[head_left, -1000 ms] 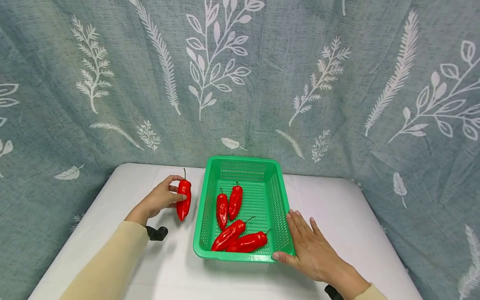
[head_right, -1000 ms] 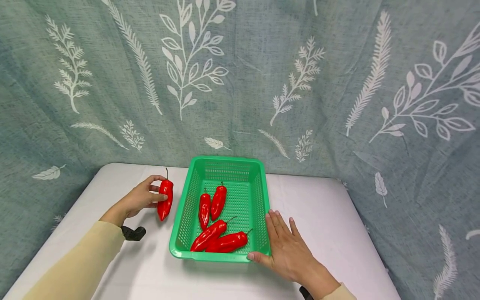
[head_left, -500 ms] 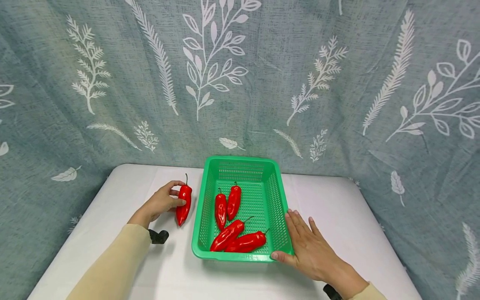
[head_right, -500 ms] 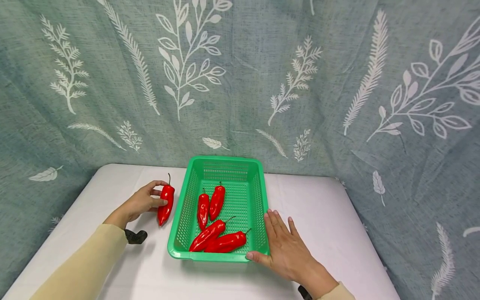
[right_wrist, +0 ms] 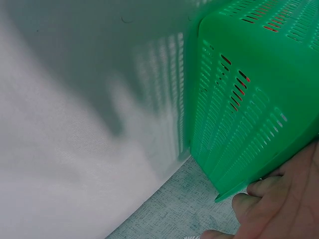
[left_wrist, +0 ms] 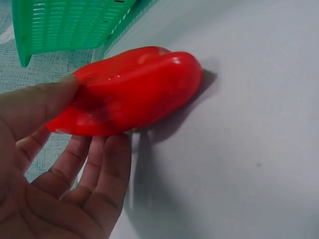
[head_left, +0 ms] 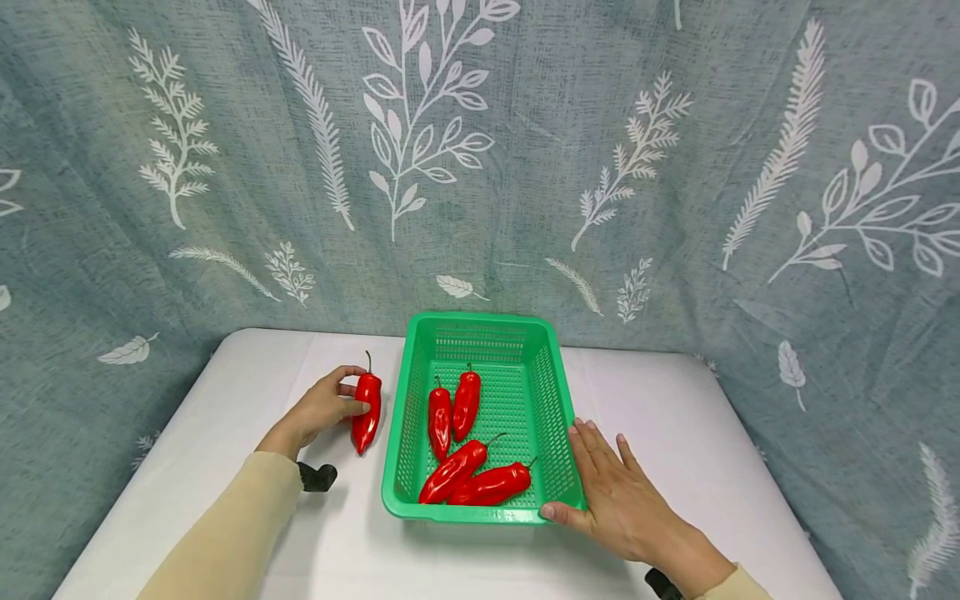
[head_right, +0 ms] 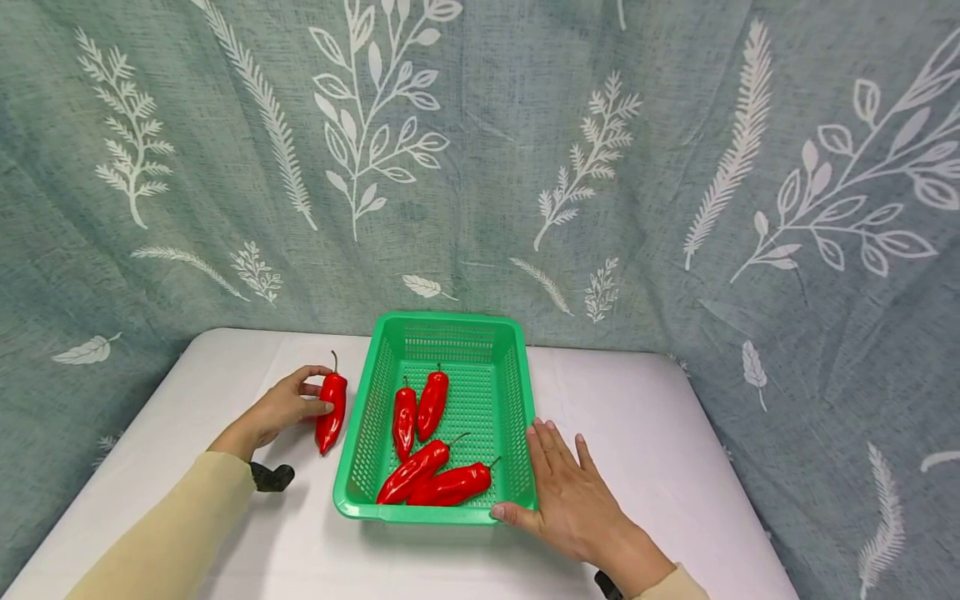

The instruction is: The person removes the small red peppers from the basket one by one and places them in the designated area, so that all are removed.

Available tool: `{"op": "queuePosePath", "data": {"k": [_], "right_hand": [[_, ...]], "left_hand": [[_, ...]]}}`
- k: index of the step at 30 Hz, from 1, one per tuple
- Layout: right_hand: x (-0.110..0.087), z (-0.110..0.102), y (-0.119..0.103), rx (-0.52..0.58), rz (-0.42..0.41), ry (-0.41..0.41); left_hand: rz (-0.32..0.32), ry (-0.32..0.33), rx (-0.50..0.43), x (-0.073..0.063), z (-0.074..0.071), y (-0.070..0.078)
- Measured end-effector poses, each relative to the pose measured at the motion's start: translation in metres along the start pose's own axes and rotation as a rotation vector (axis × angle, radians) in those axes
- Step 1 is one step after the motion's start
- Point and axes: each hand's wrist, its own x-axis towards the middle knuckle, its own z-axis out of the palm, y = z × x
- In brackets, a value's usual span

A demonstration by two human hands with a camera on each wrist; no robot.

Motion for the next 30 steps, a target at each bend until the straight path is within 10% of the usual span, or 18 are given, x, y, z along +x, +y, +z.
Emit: {"op": "queuePosePath", "data": {"k": [30], "right_hand": [[0.0009,0.0003,0.0007,0.004,0.005,0.001]], "left_hand": [[-0.053,0.013,0.145,0.0012,0.0014,-0.0042]]}}
